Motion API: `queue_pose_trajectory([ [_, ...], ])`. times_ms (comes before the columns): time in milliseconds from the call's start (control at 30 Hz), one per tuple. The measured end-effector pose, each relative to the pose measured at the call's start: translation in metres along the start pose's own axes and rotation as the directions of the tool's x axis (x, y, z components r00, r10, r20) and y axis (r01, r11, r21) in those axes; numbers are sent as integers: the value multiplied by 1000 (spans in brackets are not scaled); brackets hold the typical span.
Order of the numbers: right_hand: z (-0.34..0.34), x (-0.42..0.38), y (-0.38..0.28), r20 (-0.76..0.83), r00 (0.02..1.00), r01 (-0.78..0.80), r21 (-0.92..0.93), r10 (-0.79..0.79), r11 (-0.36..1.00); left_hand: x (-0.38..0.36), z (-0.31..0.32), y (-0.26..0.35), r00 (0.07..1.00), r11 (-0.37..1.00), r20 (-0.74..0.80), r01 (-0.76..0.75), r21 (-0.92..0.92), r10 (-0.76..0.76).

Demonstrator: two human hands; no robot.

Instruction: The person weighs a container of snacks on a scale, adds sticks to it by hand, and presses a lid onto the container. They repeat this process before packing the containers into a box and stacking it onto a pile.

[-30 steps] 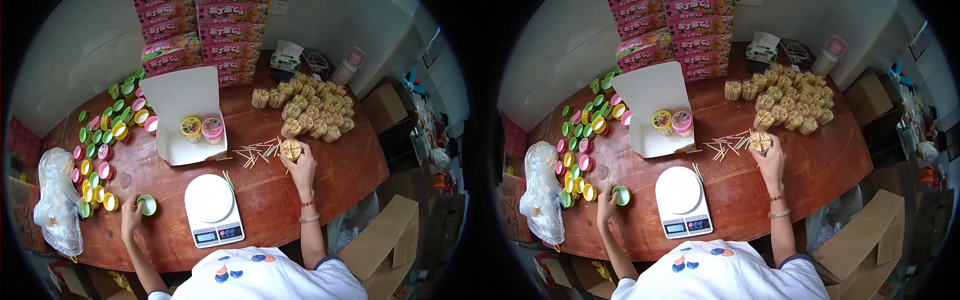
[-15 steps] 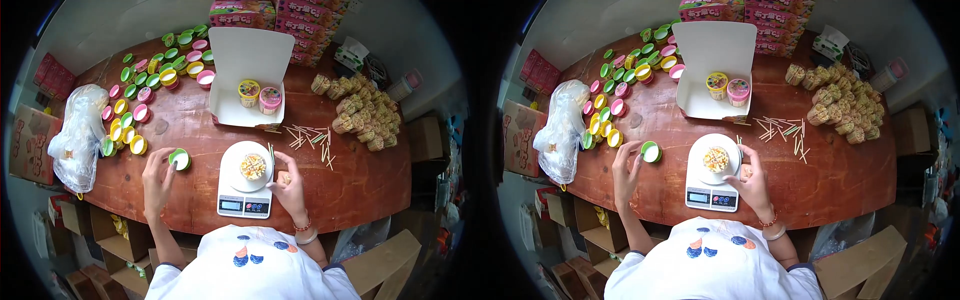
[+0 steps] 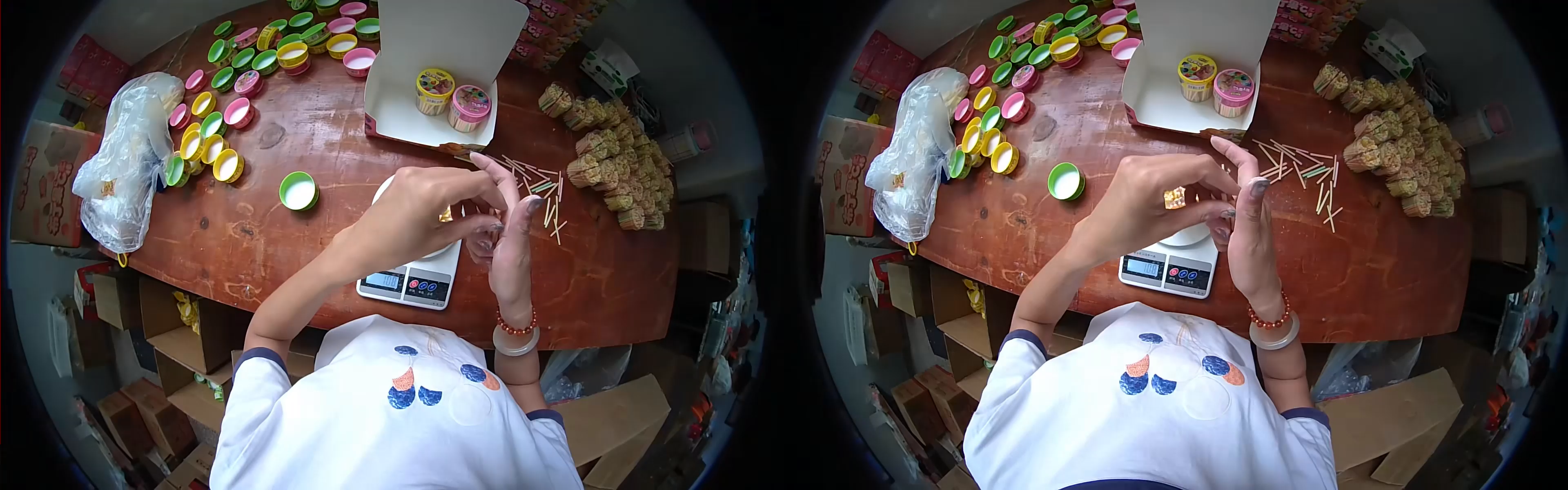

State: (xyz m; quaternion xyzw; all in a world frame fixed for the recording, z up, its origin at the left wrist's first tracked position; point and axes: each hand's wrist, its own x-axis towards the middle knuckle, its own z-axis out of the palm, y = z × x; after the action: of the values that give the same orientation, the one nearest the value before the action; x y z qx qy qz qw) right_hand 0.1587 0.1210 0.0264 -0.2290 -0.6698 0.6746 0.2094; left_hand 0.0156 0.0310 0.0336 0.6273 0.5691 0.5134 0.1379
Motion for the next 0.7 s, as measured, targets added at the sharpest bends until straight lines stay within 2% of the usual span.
queue_pose_trajectory([
  [67, 0, 2, 4, 81, 996, -45, 81, 38, 996, 1, -2, -3, 998, 989, -16, 60, -132, -62],
  [167, 3, 5, 5, 66, 998, -25, 69, 20, 997, -1, -1, -8, 991, 975, -8, 133, -176, -137],
  [200, 3, 5, 6, 64, 998, -23, 69, 19, 997, 0, -1, -8, 991, 975, -7, 131, -177, -135],
  [267, 4, 6, 8, 86, 994, -81, 129, 70, 988, 0, -5, -7, 975, 959, 85, 220, -177, -208],
  [400, 5, 8, 13, 144, 975, -199, 237, 168, 951, -2, -9, -7, 970, 969, 114, 226, -97, -215],
  [433, 3, 8, 16, 175, 970, -209, 243, 169, 947, -3, -9, -8, 963, 953, 105, 262, -150, -248],
  [567, -1, 9, 25, 253, 946, -276, 307, 201, 911, -7, -4, -15, 965, 947, 91, 260, -187, -247],
  [633, 3, 8, 25, 181, 947, -307, 258, 266, 916, -7, -2, -14, 987, 991, 87, 131, 14, -132],
  [700, 3, 6, 28, 165, 944, -320, 251, 286, 913, -5, -2, -13, 983, 990, 120, 138, -6, -136],
])
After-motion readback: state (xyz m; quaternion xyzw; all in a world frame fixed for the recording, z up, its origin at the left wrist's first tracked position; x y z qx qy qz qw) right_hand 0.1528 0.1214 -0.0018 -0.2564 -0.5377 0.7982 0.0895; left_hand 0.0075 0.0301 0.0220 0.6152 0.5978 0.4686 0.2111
